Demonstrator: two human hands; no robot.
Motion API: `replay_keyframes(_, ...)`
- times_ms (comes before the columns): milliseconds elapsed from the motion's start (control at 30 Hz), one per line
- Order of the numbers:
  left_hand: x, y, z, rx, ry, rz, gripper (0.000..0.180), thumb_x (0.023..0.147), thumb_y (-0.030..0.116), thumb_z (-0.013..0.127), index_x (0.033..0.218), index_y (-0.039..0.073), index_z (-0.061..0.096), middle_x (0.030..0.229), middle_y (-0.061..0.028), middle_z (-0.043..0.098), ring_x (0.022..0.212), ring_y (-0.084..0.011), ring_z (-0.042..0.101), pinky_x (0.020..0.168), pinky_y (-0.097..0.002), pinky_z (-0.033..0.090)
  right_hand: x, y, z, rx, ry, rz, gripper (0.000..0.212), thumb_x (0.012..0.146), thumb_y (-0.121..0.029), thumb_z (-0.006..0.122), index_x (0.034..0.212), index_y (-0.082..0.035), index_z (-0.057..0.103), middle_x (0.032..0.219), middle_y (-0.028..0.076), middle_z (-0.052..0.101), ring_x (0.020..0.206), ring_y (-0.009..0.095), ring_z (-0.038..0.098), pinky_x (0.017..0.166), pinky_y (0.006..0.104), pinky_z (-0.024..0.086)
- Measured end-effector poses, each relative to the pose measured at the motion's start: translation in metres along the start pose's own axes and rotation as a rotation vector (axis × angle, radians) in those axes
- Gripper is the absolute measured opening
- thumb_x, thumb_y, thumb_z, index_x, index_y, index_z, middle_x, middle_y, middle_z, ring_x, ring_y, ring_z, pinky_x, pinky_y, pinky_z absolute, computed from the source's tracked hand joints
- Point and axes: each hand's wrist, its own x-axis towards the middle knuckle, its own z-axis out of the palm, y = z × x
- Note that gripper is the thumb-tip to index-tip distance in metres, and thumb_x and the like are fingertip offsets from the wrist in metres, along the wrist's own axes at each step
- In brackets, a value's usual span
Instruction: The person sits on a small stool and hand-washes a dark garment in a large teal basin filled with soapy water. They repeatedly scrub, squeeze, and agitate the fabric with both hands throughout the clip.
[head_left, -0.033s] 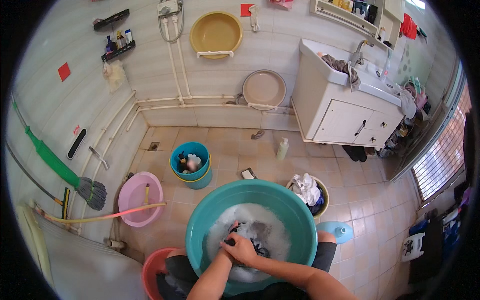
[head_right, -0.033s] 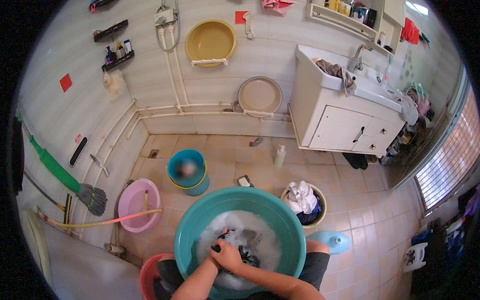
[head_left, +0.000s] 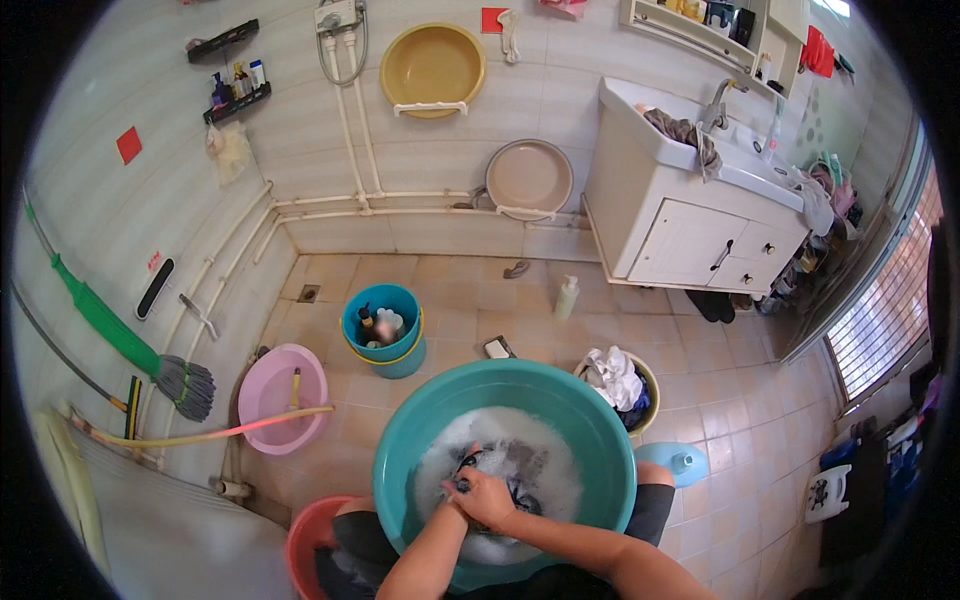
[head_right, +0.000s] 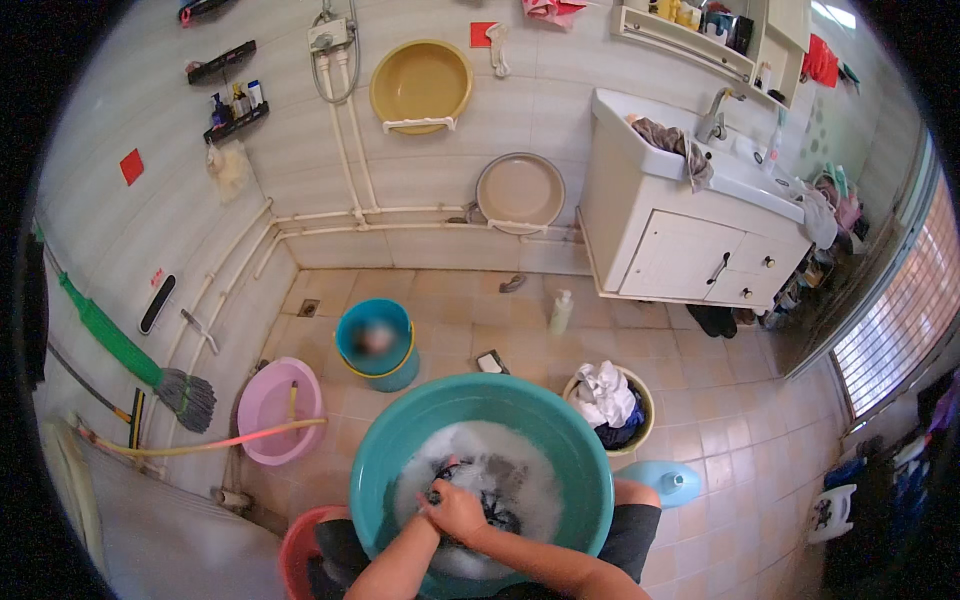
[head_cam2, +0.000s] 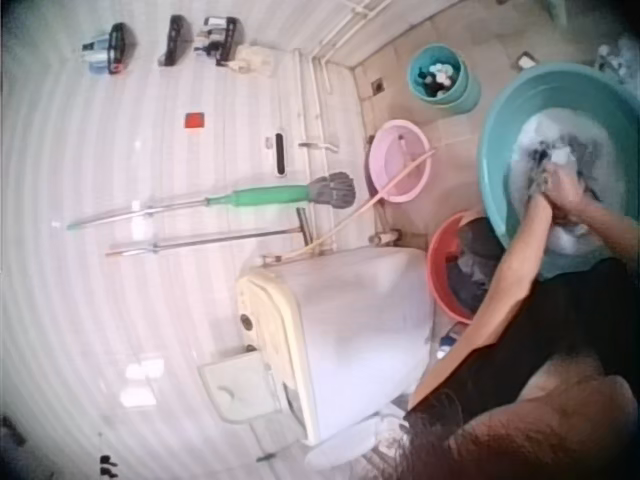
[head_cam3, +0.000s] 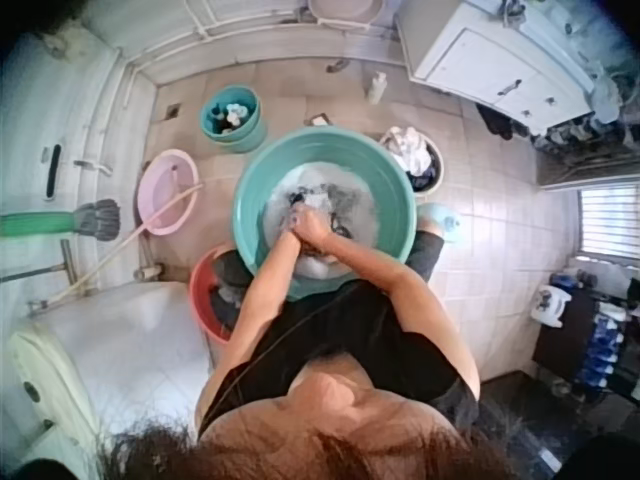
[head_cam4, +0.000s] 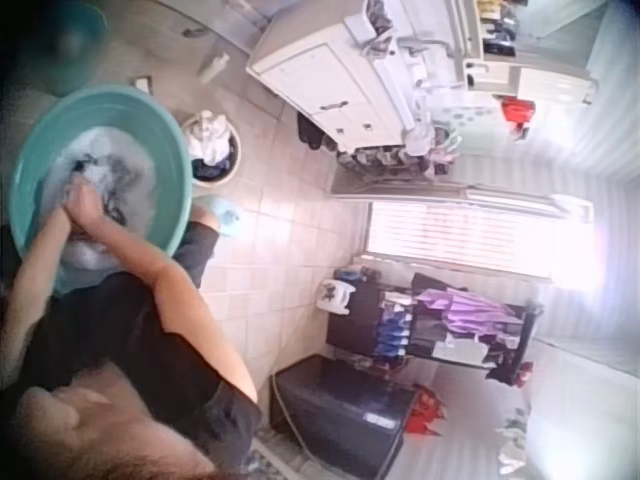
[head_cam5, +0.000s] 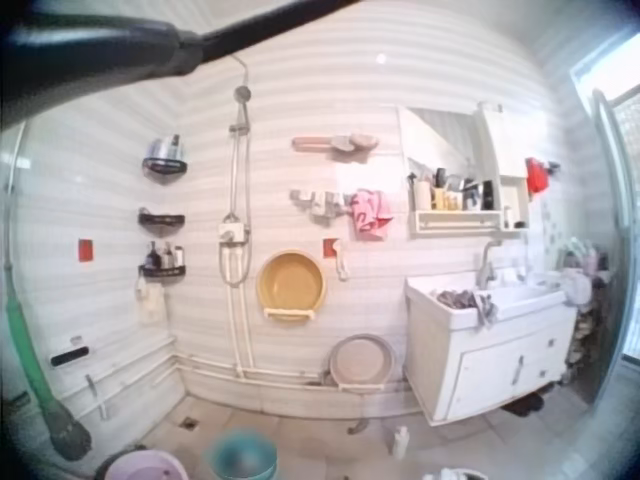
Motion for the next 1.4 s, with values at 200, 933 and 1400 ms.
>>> replay_keyframes(200, -0.012, 0.000, 0.036, 0.155, 0.413, 0.231, 0.054, 0.073, 0.047, 0.058, 0.106, 0.004, 0.049, 0.094, -0.0091, 0.054, 0.086, -0.0235, 0.050, 0.078, -0.0412, 0.038, 0.049, 0.077, -0.004, 0.021, 0.193, 0.396, 0.035, 0.079, -0.035, 0.052, 0.084, -0.001, 0.061, 0.077, 0.023, 0.059, 0.074, 0.038, 0.056, 0.068, 0.0416, 0.045)
replay_keyframes(933, -0.034, 0.010, 0.041, 0.116, 0.257, 0.211, 0.038, 0.084, 0.038, 0.044, 0.101, 0.006, 0.051, 0.102, -0.0093, 0.052, 0.090, -0.0227, 0.049, 0.077, -0.0383, 0.040, 0.023, 0.027, -0.007, -0.090, -0.002, 0.133, 0.036, 0.079, -0.039, 0.049, 0.082, -0.006, 0.063, 0.077, 0.021, 0.059, 0.070, 0.037, 0.057, 0.066, 0.0428, 0.046)
replay_keyframes(1400, -0.034, 0.019, 0.050, 0.447, 0.811, 0.107, 0.059, 0.079, 0.002, 0.056, 0.129, -0.001, 0.024, 0.132, -0.0195, 0.025, 0.115, -0.0314, 0.036, 0.091, -0.0407, 0.036, 0.036, 0.174, 0.005, 0.019, -0.048, 0.549, 0.043, 0.080, -0.035, 0.054, 0.105, -0.001, 0.053, 0.084, 0.016, 0.059, 0.077, 0.027, 0.056, 0.068, 0.0374, 0.045)
